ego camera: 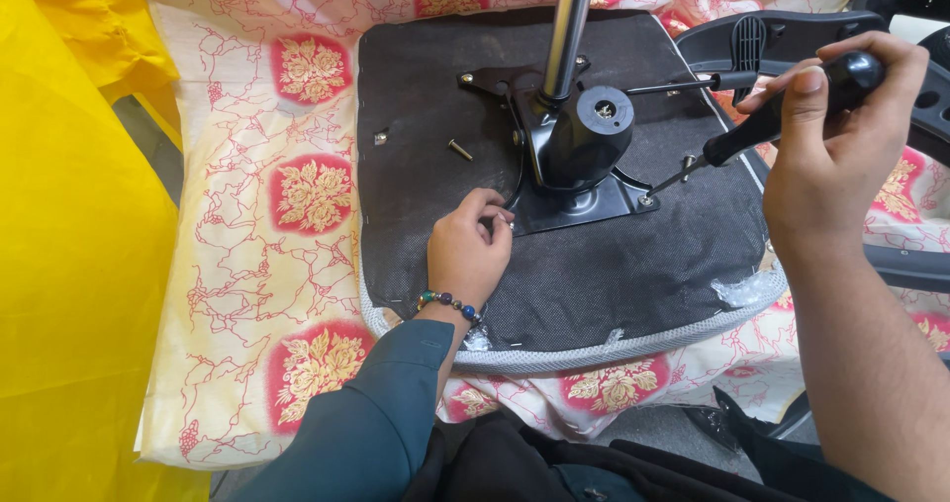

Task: The person uses a screwdriver to tighten screws on the underside of an office chair base, securing the central gas lift column to the base plate. The person works methodically around the base, tightening each screw in turn.

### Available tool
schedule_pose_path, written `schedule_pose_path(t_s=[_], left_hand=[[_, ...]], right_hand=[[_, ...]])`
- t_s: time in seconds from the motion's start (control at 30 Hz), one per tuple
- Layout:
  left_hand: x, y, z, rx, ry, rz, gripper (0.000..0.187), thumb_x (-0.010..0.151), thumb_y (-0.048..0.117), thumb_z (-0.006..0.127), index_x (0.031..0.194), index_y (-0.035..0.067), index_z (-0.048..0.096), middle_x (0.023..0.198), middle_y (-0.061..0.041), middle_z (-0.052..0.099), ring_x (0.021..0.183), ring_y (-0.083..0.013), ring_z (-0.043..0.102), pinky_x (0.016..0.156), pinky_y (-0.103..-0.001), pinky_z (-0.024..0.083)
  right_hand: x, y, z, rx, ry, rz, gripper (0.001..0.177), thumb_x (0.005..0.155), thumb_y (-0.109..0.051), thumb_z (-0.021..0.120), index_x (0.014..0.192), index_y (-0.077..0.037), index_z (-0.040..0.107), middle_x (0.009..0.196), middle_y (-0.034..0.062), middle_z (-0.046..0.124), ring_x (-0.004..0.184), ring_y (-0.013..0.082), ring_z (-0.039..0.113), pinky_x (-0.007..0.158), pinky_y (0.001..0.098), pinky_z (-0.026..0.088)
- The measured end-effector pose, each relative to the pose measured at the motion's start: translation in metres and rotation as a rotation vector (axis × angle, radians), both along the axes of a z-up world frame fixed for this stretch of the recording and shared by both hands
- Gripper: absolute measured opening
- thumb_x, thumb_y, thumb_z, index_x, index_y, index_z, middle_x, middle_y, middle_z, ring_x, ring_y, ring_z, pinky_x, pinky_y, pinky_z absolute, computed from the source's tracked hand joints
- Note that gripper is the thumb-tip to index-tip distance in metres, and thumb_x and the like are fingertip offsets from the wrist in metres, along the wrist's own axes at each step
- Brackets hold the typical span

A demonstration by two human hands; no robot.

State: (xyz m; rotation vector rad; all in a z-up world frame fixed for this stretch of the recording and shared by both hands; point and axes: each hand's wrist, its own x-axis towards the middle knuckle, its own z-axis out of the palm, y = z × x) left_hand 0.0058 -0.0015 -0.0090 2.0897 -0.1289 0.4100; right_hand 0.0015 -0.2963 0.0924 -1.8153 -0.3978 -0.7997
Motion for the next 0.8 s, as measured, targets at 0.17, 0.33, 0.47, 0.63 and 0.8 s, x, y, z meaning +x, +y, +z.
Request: schedule_pose_path(t_s=[0.17, 0.33, 0.47, 0.63, 0.8], left_hand=[[0.0, 0.0, 0.0, -0.001, 0.003, -0.004, 0.017, 0.086, 0.009, 0.067, 0.102, 0.009, 0.072, 0.089, 0.002, 0.08, 0.052, -0.0068, 0.064, 0.055, -0.026, 0.054], [0.0, 0.0, 0.001, -0.008, 0.028, -0.004, 0.017, 0.086, 0.009, 0.066, 0.102, 0.009, 0.072, 0.09, 0.002, 0.08, 0.051, -0.0069, 0.063, 0.053, -0.026, 0.052], [0.0, -0.001, 0.003, -0.014, 0.035, 0.002, 0.016, 0.086, 0.009, 0.067, 0.101, 0.009, 0.072, 0.089, 0.003, 0.08, 0.051, -0.0078, 0.063, 0.053, -0.026, 0.052], [-0.002, -0.001, 0.005, -0.009, 0.027, 0.008, 0.015, 0.086, 0.009, 0.067, 0.1, 0.01, 0.072, 0.089, 0.002, 0.08, 0.051, -0.0093, 0.064, 0.053, -0.027, 0.052], [-0.008, -0.006, 0.015, 0.15, -0.161, -0.003, 0.019, 0.086, 0.011, 0.07, 0.105, 0.008, 0.07, 0.09, -0.005, 0.077, 0.075, -0.0213, 0.071, 0.067, -0.035, 0.056]], right_hand=[[0.0, 0.0, 0.001, 0.079, 0.032, 0.03, 0.022, 0.128, -0.015, 0.052, 0.132, -0.003, 0.034, 0.102, 0.0096, 0.058, 0.096, 0.0168, 0.066, 0.095, 0.0307, 0.058], [-0.001, 0.007, 0.008, 0.037, 0.01, 0.022, 0.021, 0.126, -0.013, 0.052, 0.13, -0.001, 0.034, 0.104, 0.0091, 0.056, 0.096, 0.0166, 0.066, 0.097, 0.0319, 0.059], [-0.006, 0.018, 0.013, 0.022, 0.019, 0.065, 0.021, 0.125, -0.011, 0.054, 0.128, -0.002, 0.036, 0.105, 0.0091, 0.059, 0.096, 0.0163, 0.067, 0.103, 0.0335, 0.061], [-0.012, 0.028, 0.021, -0.12, 0.064, 0.028, 0.023, 0.122, -0.009, 0.056, 0.13, -0.003, 0.036, 0.103, 0.0101, 0.064, 0.096, 0.0158, 0.068, 0.092, 0.0296, 0.055], [0.006, 0.03, 0.037, -0.194, 0.142, 0.061, 0.022, 0.118, -0.016, 0.056, 0.131, -0.007, 0.042, 0.1, 0.0091, 0.064, 0.099, 0.014, 0.07, 0.09, 0.0289, 0.057]])
